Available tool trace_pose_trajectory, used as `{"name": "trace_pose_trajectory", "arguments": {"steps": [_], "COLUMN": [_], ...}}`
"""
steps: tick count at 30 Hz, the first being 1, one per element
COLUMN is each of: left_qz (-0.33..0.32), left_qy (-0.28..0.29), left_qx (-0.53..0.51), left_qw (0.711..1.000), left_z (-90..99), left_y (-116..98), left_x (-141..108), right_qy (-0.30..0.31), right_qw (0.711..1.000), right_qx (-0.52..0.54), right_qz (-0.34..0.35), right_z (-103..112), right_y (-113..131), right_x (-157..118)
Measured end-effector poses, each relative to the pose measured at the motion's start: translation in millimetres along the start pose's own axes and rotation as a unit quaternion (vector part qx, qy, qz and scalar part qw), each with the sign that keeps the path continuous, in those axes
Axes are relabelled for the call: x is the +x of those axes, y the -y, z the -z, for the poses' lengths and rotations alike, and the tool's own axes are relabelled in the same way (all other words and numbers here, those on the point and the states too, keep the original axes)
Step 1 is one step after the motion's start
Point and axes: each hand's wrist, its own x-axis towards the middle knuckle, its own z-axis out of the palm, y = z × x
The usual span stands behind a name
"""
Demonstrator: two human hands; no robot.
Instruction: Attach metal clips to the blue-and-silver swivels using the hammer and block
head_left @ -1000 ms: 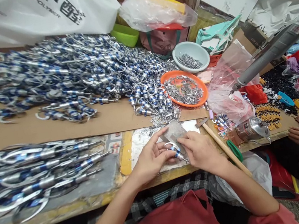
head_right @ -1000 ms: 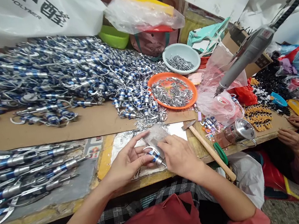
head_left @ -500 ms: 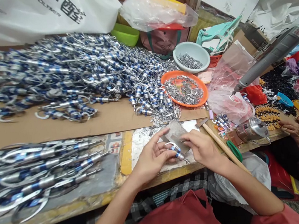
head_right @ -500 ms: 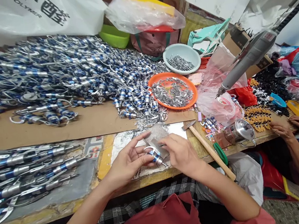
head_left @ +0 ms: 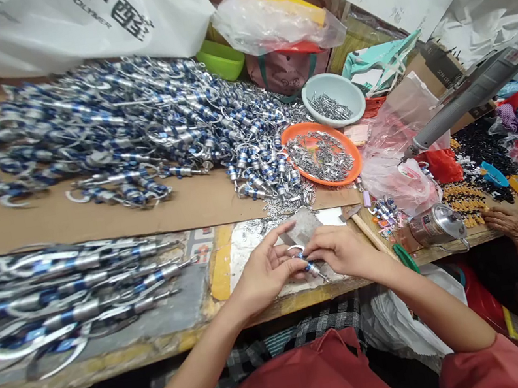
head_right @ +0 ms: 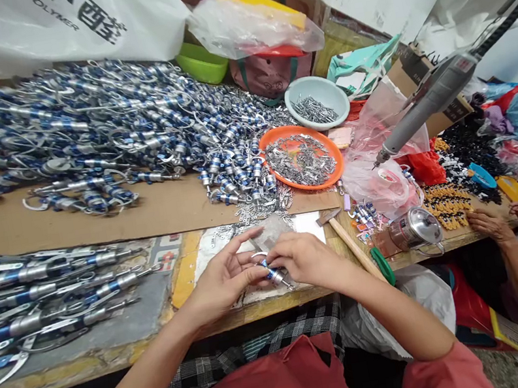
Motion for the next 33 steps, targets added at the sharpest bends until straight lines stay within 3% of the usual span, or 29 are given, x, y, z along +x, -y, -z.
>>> {"name": "trace_pose_trajectory", "arguments": {"steps": [7, 11, 14, 16, 19, 22, 25, 27, 29, 33], "left_qz": [0.007, 0.004, 0.005, 0.007, 0.005, 0.0, -0.002, -0.004, -0.005, -0.013], "left_qy": [0.001, -0.001, -0.001, 0.0, -0.008, -0.018, -0.016, -0.012, -0.011, -0.007], "left_qx": [-0.012, -0.015, -0.012, -0.008, -0.005, 0.001, 0.005, 0.002, -0.003, -0.004], "left_qw": [1.0, 1.0, 1.0, 1.0, 1.0, 1.0, 1.0, 1.0, 1.0, 1.0], "left_z": [0.1, -0.3, 0.2, 0.9, 2.1, 2.9, 3.3, 3.5, 3.7, 3.9], "left_y": [0.8, 0.5, 0.7, 1.0, 2.1, 3.5, 4.7, 5.3, 5.6, 5.9], "left_x": [0.8, 0.3, -0.1, -0.1, 0.3, 1.3, 2.2, 2.4, 2.3, 2.1], "right_qy": [-0.067, -0.13, -0.242, -0.285, -0.18, -0.073, -0.105, -0.129, -0.113, -0.154], "right_qw": [0.997, 0.991, 0.965, 0.941, 0.921, 0.911, 0.933, 0.956, 0.977, 0.981], "right_qx": [0.013, 0.024, 0.037, -0.029, -0.171, -0.195, -0.149, -0.12, -0.102, -0.113], "right_qz": [-0.024, -0.017, -0.091, -0.178, -0.299, -0.355, -0.311, -0.233, -0.149, -0.044], "right_z": [-22.8, -24.5, -11.9, -1.1, 8.2, 7.1, 5.0, 6.8, 10.2, 13.2], "right_y": [-5.6, -3.7, -14.0, -29.6, -56.1, -67.5, -52.0, -30.0, -6.3, 20.9], "right_x": [3.4, -2.8, -23.8, -46.1, -79.4, -95.9, -93.5, -88.0, -83.5, -79.9]}}
